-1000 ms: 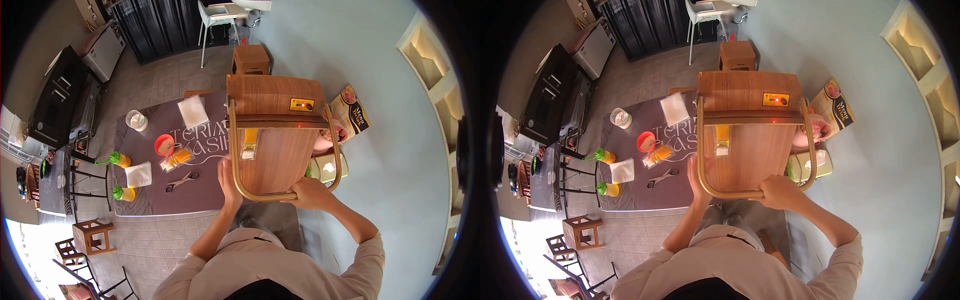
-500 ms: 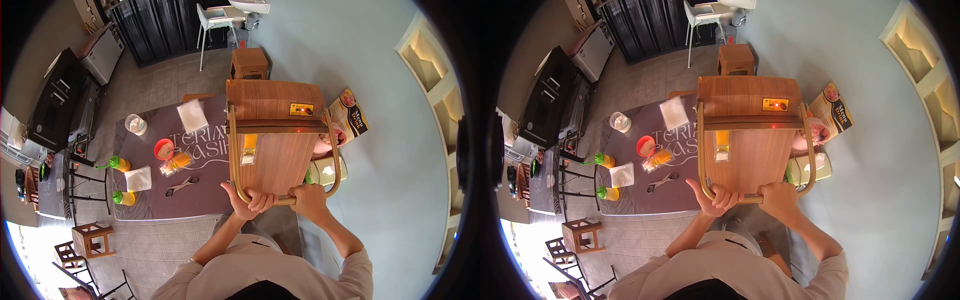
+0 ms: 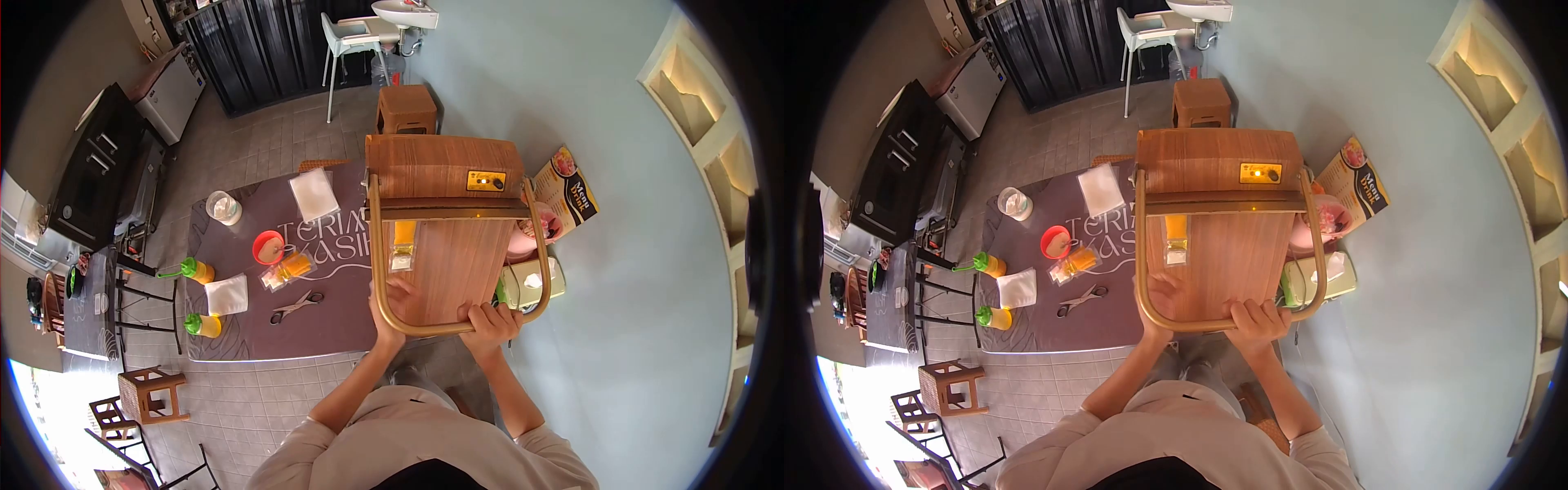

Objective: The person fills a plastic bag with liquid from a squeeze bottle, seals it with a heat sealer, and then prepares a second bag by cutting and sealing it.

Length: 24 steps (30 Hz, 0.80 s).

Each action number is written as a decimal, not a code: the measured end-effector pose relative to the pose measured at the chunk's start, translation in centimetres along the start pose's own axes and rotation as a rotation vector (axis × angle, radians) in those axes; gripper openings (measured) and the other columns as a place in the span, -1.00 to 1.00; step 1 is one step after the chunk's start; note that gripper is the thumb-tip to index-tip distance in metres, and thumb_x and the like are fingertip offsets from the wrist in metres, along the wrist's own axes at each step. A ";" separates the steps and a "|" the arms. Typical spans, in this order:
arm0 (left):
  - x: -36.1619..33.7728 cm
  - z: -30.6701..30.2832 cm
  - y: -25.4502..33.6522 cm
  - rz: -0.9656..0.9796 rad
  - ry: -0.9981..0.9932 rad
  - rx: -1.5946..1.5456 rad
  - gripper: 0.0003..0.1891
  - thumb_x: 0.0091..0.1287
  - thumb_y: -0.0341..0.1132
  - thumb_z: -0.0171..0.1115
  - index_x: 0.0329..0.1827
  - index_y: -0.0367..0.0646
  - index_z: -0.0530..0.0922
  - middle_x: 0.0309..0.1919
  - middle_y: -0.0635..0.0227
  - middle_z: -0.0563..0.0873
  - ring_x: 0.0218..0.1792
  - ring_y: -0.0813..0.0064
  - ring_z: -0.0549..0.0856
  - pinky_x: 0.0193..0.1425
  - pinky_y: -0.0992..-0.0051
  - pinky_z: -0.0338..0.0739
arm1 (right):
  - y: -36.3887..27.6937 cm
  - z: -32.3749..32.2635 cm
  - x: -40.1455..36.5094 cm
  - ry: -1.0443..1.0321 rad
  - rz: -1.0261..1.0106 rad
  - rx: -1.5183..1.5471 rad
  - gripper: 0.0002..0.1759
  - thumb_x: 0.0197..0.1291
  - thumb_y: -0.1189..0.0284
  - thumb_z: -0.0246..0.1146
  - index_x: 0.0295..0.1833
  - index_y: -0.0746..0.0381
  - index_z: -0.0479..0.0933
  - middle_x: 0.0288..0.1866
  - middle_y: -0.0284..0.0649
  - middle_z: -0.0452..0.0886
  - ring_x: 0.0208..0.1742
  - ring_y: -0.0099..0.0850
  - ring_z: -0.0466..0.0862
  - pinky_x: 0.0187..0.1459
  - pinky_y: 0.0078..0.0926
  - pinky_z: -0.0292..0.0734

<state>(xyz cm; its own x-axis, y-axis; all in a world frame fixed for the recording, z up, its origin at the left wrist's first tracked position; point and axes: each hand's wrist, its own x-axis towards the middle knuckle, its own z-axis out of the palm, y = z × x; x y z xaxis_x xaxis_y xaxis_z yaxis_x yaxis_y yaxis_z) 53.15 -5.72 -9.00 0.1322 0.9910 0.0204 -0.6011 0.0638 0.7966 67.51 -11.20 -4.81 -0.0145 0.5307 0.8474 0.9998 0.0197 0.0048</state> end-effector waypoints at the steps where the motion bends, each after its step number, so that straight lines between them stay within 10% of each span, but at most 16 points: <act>1: 1.6 -0.9 -1.1 0.258 0.274 0.508 -0.42 0.27 0.17 -0.05 -0.54 -0.25 0.44 -0.72 0.35 0.41 -0.37 0.48 0.47 -0.17 0.46 0.36 | 0.0 0.1 -0.1 0.009 0.000 -0.005 -0.62 -0.29 0.47 0.22 -0.79 0.05 0.10 -0.84 -0.42 0.16 -0.71 -0.46 0.16 -0.52 -0.47 -0.07; 4: 6.4 -2.4 -5.0 0.408 0.517 0.365 -0.75 0.25 -0.24 0.17 -0.37 -0.31 0.53 -0.67 0.33 0.50 -0.39 0.52 0.53 -0.31 0.50 0.42 | 0.1 0.1 -0.2 0.016 -0.006 -0.017 -0.62 -0.28 0.47 0.22 -0.80 0.05 0.10 -0.84 -0.42 0.16 -0.71 -0.47 0.17 -0.52 -0.48 -0.07; 10: 7.1 0.1 -3.2 0.417 0.344 0.787 -0.72 0.31 -0.31 0.07 0.02 -0.23 0.40 -0.26 0.30 0.57 -0.31 0.49 0.54 -0.23 0.49 0.46 | 0.5 0.5 -0.3 0.044 -0.022 -0.010 -0.64 -0.30 0.46 0.21 -0.78 0.03 0.11 -0.82 -0.45 0.15 -0.71 -0.49 0.17 -0.54 -0.49 -0.08; 24: 8.7 -2.9 -5.5 0.250 0.313 0.668 -0.70 0.32 -0.24 0.07 -0.05 -0.31 0.50 -0.26 0.27 0.62 -0.25 0.50 0.57 -0.18 0.50 0.44 | 1.0 -0.8 1.5 0.014 -0.108 0.042 -0.66 -0.33 0.45 0.22 -0.77 0.03 0.13 -0.82 -0.47 0.15 -0.74 -0.50 0.17 -0.61 -0.50 -0.08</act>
<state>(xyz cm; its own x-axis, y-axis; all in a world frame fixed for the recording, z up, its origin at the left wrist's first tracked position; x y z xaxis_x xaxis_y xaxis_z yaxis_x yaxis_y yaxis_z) 55.33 2.92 -15.01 -0.2329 0.9600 0.1552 0.0320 -0.1519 0.9879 68.50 -11.03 -3.08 -0.1212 0.5118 0.8505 0.9910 0.1116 0.0741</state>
